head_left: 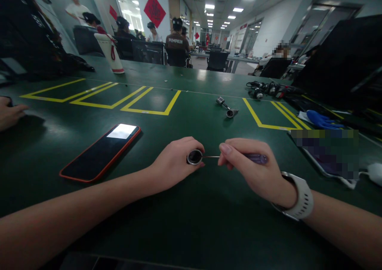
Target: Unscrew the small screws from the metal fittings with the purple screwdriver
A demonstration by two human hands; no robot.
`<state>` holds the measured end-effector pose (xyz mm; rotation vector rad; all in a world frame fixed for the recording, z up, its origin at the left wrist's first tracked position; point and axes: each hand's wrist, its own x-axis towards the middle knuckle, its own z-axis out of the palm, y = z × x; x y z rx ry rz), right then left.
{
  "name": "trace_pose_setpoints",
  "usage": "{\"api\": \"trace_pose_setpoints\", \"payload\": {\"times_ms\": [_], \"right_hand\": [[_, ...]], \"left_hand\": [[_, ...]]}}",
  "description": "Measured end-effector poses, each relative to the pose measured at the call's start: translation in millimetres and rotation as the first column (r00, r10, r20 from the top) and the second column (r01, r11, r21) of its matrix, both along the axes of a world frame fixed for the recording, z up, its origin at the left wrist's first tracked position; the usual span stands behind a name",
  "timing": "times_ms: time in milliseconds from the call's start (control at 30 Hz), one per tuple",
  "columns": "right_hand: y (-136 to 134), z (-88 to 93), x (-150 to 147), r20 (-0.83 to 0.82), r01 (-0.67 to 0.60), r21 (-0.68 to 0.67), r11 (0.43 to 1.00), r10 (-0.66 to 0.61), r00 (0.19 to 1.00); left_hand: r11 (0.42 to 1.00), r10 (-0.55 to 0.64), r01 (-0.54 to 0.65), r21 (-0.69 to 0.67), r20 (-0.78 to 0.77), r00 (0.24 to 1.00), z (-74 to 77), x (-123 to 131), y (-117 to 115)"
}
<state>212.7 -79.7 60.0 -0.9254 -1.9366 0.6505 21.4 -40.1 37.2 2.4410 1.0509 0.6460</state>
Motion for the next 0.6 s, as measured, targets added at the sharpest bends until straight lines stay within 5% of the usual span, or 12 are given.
{"api": "trace_pose_setpoints", "payload": {"times_ms": [267, 600], "right_hand": [[1.3, 3.1, 0.7, 0.024, 0.005, 0.057, 0.998, -0.007, 1.000], [-1.5, 8.6, 0.1, 0.061, -0.006, 0.094, 0.996, 0.001, 0.998]], "left_hand": [[0.962, -0.001, 0.059, -0.266, 0.213, 0.977, 1.2, 2.1, -1.9], [0.990, -0.001, 0.031, -0.137, 0.216, 0.976, -1.7, -0.2, -1.0]]}}
